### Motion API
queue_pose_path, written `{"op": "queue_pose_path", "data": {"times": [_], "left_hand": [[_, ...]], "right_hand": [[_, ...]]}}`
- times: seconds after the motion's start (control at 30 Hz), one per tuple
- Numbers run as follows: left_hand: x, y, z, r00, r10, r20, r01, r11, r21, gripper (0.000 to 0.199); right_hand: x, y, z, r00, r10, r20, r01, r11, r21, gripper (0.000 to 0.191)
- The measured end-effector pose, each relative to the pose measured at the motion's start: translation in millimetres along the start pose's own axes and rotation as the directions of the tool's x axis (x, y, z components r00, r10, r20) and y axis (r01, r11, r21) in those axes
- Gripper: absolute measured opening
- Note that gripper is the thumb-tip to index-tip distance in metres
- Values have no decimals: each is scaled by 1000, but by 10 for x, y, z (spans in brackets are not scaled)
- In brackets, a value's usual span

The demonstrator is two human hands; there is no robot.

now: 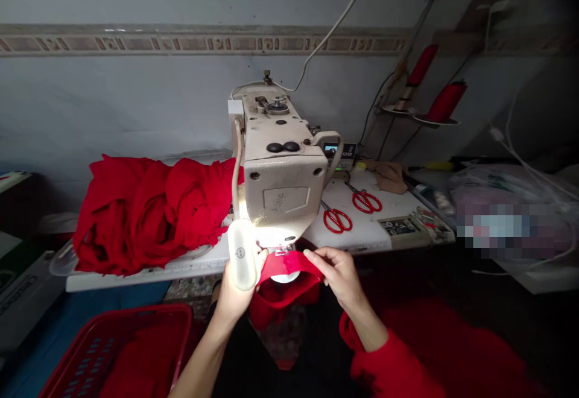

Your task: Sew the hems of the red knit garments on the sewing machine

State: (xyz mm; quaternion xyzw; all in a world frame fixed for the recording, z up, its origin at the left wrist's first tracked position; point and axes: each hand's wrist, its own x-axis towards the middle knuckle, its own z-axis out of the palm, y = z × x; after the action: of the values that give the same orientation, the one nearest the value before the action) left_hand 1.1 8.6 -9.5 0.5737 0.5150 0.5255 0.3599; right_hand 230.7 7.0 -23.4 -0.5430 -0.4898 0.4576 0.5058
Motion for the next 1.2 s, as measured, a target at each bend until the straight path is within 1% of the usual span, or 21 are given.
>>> {"op": "queue_pose_path", "data": {"times": [0.1,0.2,0.3,0.4,0.5,0.6,0.67,0.73,0.77,0.8,0.83,0.87,0.9,0.93,0.97,1.0,1.03,1.07,1.13,1.17,1.2], "left_hand": [[-95,-170,-159,994,-74,77,70,996,49,25],[-163,-335,-345,981,-139,133,134,990,48,19],[-184,-425,-519,967,-212,141,214,977,2,20],[-185,-446,-627,952,-254,171,265,963,-44,24],[-223,-420,-609,944,-270,190,296,947,-125,29],[-338,-357,-483,932,-295,211,335,923,-189,33],[-442,-306,-392,911,-318,261,368,914,-172,33],[-540,-252,-331,868,-298,397,371,920,-123,31],[-578,-223,-314,832,-256,492,347,932,-103,29],[-606,-191,-306,786,-198,586,311,946,-97,27],[-621,-155,-302,742,-138,656,271,957,-105,24],[-625,-115,-299,719,-88,689,233,965,-120,23],[-619,-70,-292,726,-58,685,203,970,-133,21],[-606,-22,-277,752,-46,657,181,974,-138,20],[-590,27,-253,779,-44,626,159,979,-129,19],[-574,73,-219,790,-38,612,131,986,-108,20],[-560,112,-178,774,-26,633,101,991,-84,25],[-551,141,-132,730,-12,683,74,995,-62,31],[-551,154,-47,600,-8,800,49,998,-26,32],[-559,140,-18,548,-23,836,55,998,-9,30],[-569,117,-3,524,-44,851,70,998,9,30]], "right_hand": [[-57,173,-50,996,80,48,-82,995,47,37],[-170,299,-82,989,148,24,-150,983,106,40],[-331,308,-44,982,182,45,-187,969,161,40],[-493,219,75,979,167,120,-182,975,128,37],[-611,89,220,977,115,182,-123,992,36,34],[-682,-41,317,967,71,244,-49,995,-91,31],[-714,-120,339,953,48,300,0,988,-155,28],[-740,-189,325,945,40,325,10,989,-151,33],[-751,-220,306,943,54,330,-13,992,-123,31],[-760,-247,280,933,80,349,-49,994,-97,32],[-766,-271,247,913,115,393,-89,992,-84,36],[-768,-289,210,874,149,462,-119,988,-96,40],[-768,-300,172,821,176,544,-123,983,-133,41],[-765,-305,133,762,191,618,-93,978,-188,41],[-760,-303,96,716,196,670,-36,969,-245,43],[-753,-296,60,685,195,702,31,955,-295,49],[-744,-285,28,666,193,721,88,939,-332,54],[-734,-274,-4,650,195,735,123,927,-355,57],[-705,-254,-65,623,218,751,135,916,-378,55],[-688,-248,-96,622,229,749,131,912,-388,49],[-669,-245,-126,633,237,737,124,908,-399,43]]}}
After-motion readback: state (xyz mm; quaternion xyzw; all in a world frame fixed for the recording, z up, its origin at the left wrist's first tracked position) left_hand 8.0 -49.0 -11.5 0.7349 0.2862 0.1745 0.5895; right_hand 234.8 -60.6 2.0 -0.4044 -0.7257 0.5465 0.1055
